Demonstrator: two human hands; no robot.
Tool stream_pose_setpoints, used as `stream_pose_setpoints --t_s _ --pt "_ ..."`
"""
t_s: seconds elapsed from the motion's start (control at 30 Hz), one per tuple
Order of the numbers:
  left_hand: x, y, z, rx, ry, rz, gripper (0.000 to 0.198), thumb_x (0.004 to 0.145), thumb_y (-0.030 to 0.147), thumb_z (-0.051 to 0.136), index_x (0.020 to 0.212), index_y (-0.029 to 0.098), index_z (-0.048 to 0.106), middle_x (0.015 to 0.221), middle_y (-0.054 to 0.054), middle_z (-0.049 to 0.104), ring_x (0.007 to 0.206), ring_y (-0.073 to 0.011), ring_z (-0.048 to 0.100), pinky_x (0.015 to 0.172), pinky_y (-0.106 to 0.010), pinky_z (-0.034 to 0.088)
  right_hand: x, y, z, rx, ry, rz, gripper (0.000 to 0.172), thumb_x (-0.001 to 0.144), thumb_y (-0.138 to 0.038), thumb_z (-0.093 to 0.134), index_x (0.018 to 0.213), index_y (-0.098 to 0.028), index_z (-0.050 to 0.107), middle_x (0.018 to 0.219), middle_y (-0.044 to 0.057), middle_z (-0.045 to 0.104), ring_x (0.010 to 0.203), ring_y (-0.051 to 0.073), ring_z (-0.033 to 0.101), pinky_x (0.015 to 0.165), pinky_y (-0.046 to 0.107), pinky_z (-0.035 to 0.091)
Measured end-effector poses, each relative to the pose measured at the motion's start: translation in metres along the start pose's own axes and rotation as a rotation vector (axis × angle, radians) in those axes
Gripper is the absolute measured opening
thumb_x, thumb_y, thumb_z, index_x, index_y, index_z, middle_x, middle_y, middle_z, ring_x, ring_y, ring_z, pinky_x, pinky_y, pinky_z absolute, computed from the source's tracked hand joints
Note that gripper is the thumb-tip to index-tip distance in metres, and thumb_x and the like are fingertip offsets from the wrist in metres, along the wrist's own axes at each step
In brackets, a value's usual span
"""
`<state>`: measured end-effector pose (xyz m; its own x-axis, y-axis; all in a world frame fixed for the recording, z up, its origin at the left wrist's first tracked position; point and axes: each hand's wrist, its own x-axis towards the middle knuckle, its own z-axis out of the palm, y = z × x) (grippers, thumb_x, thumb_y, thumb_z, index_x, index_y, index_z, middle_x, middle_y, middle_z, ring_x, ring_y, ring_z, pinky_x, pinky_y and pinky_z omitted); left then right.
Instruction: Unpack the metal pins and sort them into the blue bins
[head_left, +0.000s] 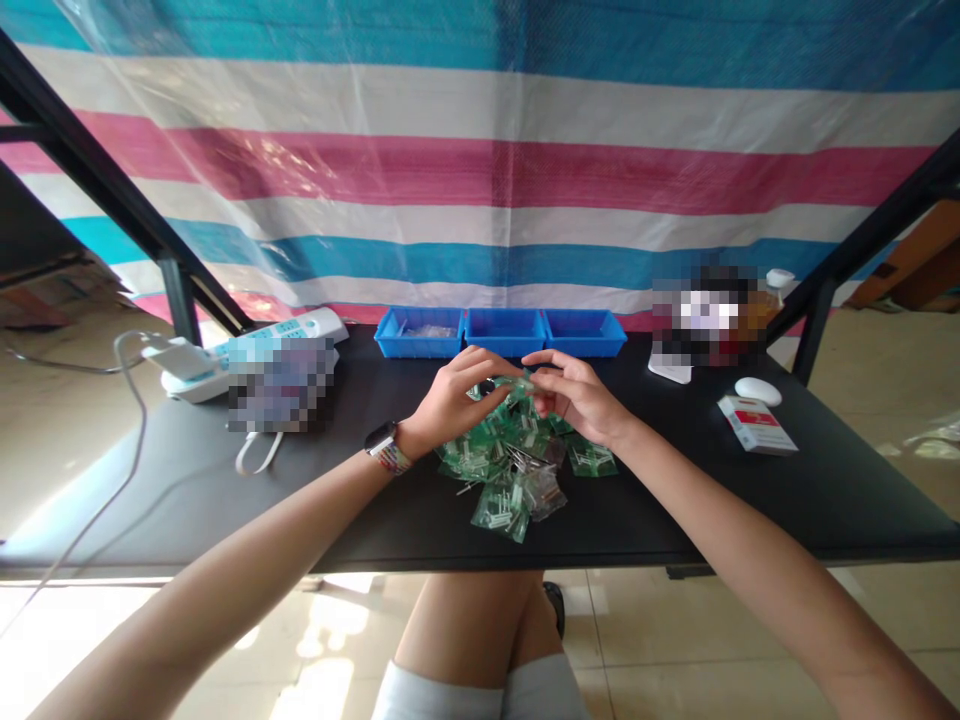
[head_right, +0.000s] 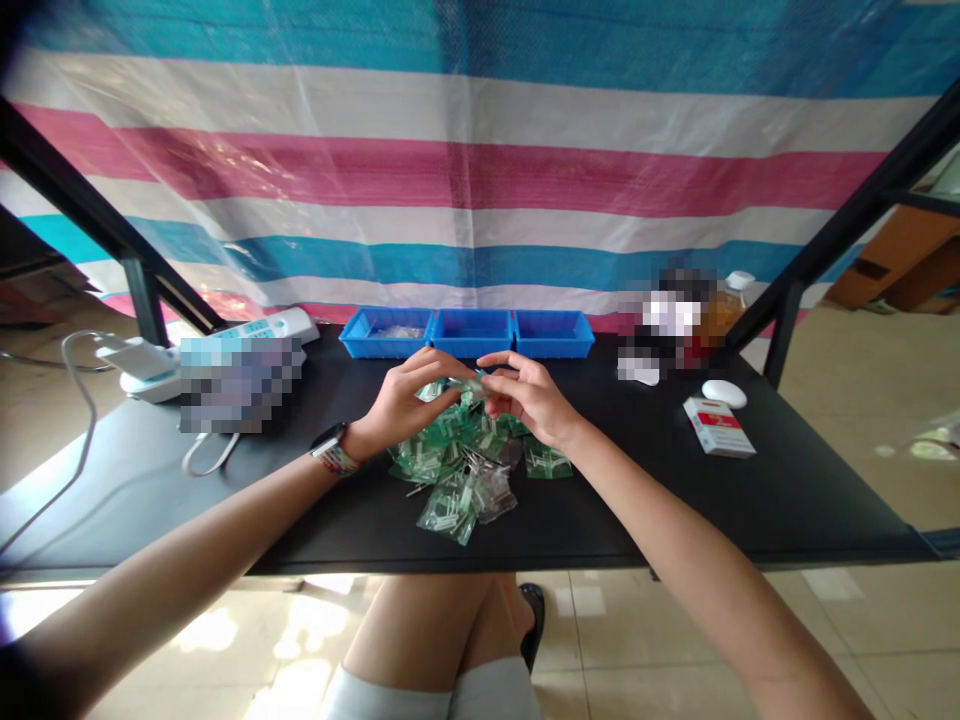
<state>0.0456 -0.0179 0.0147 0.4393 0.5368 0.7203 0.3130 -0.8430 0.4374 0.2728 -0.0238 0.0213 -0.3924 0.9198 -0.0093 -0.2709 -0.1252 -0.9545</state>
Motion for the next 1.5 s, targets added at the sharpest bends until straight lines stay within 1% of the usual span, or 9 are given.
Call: stream_pose_setpoints --t_s 0.17,0.37,0.67,0.83,0.9,1.03,1.17,1.3,1.5 --pt "0.0 0.003 0.005 -0.148 0.088 -0.301 0.028 0.098 0.045 0.076 0.098 0.017 0.079 0.089 -0.007 0.079 0.08 -0.0195 0.073 0.075 -0.03 0.057 -0.001 0.001 -0.003 -0.105 -0.011 -0.064 0.047 0.085 -0.063 0.077 0.102 -0.02 0.073 0.076 0.0 0.067 0.057 0.014 0.058 0.049 0.026 0.043" --pt "0.002 0.002 0.01 -0.455 0.148 -0.49 0.044 0.086 0.051 0.087 0.109 0.016 0.075 0.077 -0.003 0.075 0.071 -0.0181 0.07 0.068 -0.028 0.056 -0.002 0.002 -0.003 -0.343 -0.016 -0.175 0.043 0.083 -0.061 0.082 0.09 -0.02 0.075 0.074 0.0 0.064 0.06 0.015 0.058 0.049 0.026 0.043" --pt "0.001 0.005 0.004 -0.437 0.049 -0.473 0.039 0.099 0.053 0.073 0.11 0.016 0.07 0.078 -0.004 0.075 0.074 -0.0185 0.071 0.071 -0.029 0.053 0.002 0.0 -0.001 -0.222 0.046 -0.097 0.042 0.073 -0.053 0.093 0.08 -0.019 0.069 0.071 0.001 0.069 0.053 0.013 0.06 0.045 0.025 0.047" --pt "0.0 0.003 0.001 -0.447 0.065 -0.468 0.04 0.103 0.055 0.065 0.113 0.016 0.07 0.078 -0.003 0.073 0.075 -0.018 0.07 0.071 -0.028 0.052 0.02 -0.022 -0.025 -0.084 0.29 -0.2 0.046 0.072 -0.055 0.094 0.086 -0.019 0.068 0.078 0.001 0.072 0.055 0.01 0.061 0.048 0.022 0.052" --pt "0.001 0.003 0.001 -0.445 0.067 -0.472 0.04 0.103 0.055 0.065 0.11 0.016 0.07 0.078 -0.003 0.073 0.074 -0.0177 0.07 0.071 -0.027 0.052 0.025 -0.029 -0.037 -0.113 0.376 -0.138 0.048 0.079 -0.061 0.088 0.093 -0.019 0.07 0.083 0.005 0.076 0.056 0.011 0.063 0.049 0.022 0.054" --pt "0.002 0.004 -0.001 -0.426 0.062 -0.465 0.039 0.103 0.055 0.064 0.106 0.016 0.07 0.077 -0.003 0.073 0.073 -0.0179 0.07 0.071 -0.028 0.053 0.016 -0.032 -0.058 -0.344 0.35 0.065 0.048 0.088 -0.061 0.078 0.091 -0.014 0.073 0.072 0.009 0.073 0.047 0.01 0.056 0.04 0.021 0.04" --pt "0.002 0.003 -0.002 -0.409 0.051 -0.454 0.037 0.103 0.052 0.064 0.104 0.016 0.071 0.076 -0.003 0.073 0.072 -0.0181 0.07 0.07 -0.028 0.053 -0.009 -0.033 -0.074 -0.538 0.325 0.024 0.044 0.084 -0.056 0.079 0.087 -0.013 0.076 0.065 0.005 0.066 0.044 0.008 0.046 0.04 0.021 0.026" --pt "0.001 0.001 -0.002 -0.401 0.036 -0.444 0.032 0.102 0.048 0.064 0.101 0.016 0.071 0.076 -0.003 0.074 0.072 -0.0191 0.071 0.07 -0.029 0.054 -0.04 -0.036 -0.081 -0.742 0.241 0.001 0.04 0.087 -0.055 0.075 0.089 -0.015 0.078 0.072 0.004 0.067 0.053 0.01 0.049 0.049 0.024 0.034" --pt "0.002 0.003 -0.001 -0.367 -0.035 -0.436 0.026 0.1 0.04 0.063 0.099 0.016 0.071 0.076 -0.004 0.074 0.072 -0.0187 0.071 0.069 -0.027 0.052 -0.079 -0.018 -0.066 -1.187 0.119 -0.028 0.032 0.079 -0.043 0.084 0.102 -0.021 0.081 0.096 0.004 0.069 0.066 0.014 0.055 0.066 0.03 0.046"
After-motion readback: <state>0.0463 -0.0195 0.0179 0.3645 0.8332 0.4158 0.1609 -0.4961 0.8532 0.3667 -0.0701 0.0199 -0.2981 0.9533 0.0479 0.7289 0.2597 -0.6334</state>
